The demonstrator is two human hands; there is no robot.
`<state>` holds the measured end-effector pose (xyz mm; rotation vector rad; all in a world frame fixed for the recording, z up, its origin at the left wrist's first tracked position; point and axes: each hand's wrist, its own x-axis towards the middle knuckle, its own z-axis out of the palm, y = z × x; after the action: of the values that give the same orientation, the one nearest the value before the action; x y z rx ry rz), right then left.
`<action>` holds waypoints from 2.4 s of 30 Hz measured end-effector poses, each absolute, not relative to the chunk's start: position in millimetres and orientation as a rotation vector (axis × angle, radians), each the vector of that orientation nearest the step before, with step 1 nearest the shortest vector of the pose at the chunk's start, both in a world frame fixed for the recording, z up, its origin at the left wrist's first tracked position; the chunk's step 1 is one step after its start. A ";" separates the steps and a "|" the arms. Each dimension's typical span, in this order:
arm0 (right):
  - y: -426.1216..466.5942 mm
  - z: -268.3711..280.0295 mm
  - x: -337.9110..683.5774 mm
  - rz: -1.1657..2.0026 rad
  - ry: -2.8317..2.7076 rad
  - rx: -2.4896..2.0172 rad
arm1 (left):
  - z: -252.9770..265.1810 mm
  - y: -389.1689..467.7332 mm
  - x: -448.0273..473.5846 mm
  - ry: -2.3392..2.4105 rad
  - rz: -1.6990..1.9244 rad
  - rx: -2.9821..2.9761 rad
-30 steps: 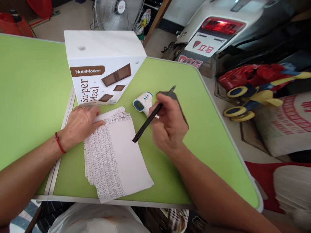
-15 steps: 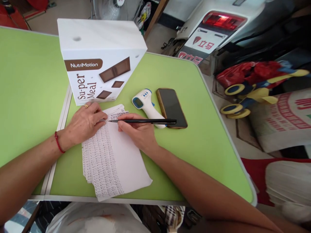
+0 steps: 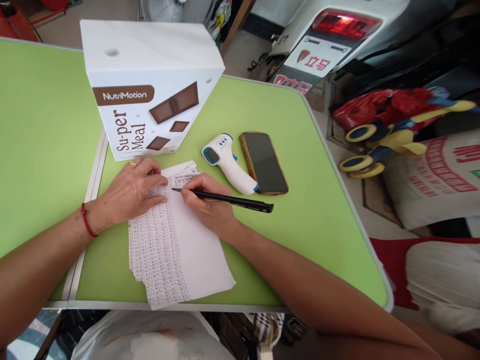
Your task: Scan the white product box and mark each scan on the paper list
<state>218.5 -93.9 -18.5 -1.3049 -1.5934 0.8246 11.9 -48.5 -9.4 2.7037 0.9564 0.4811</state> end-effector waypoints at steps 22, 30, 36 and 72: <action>-92.5 -25.5 216.9 0.797 -1.621 -1.280 | -8.0 -49.2 11.6 0.936 0.492 2.733; -91.8 -23.8 216.1 0.806 -1.591 -1.265 | -7.6 -49.0 11.6 0.938 0.466 2.743; -91.2 -22.7 215.8 0.806 -1.599 -1.276 | -7.9 -48.7 11.8 0.937 0.474 2.741; -91.3 -23.4 217.2 0.790 -1.573 -1.275 | -7.1 -48.0 9.3 0.924 0.465 2.715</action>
<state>217.2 -91.3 -23.4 -1.2749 -1.5728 0.7904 9.3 -48.0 -7.1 2.7151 0.9236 0.4647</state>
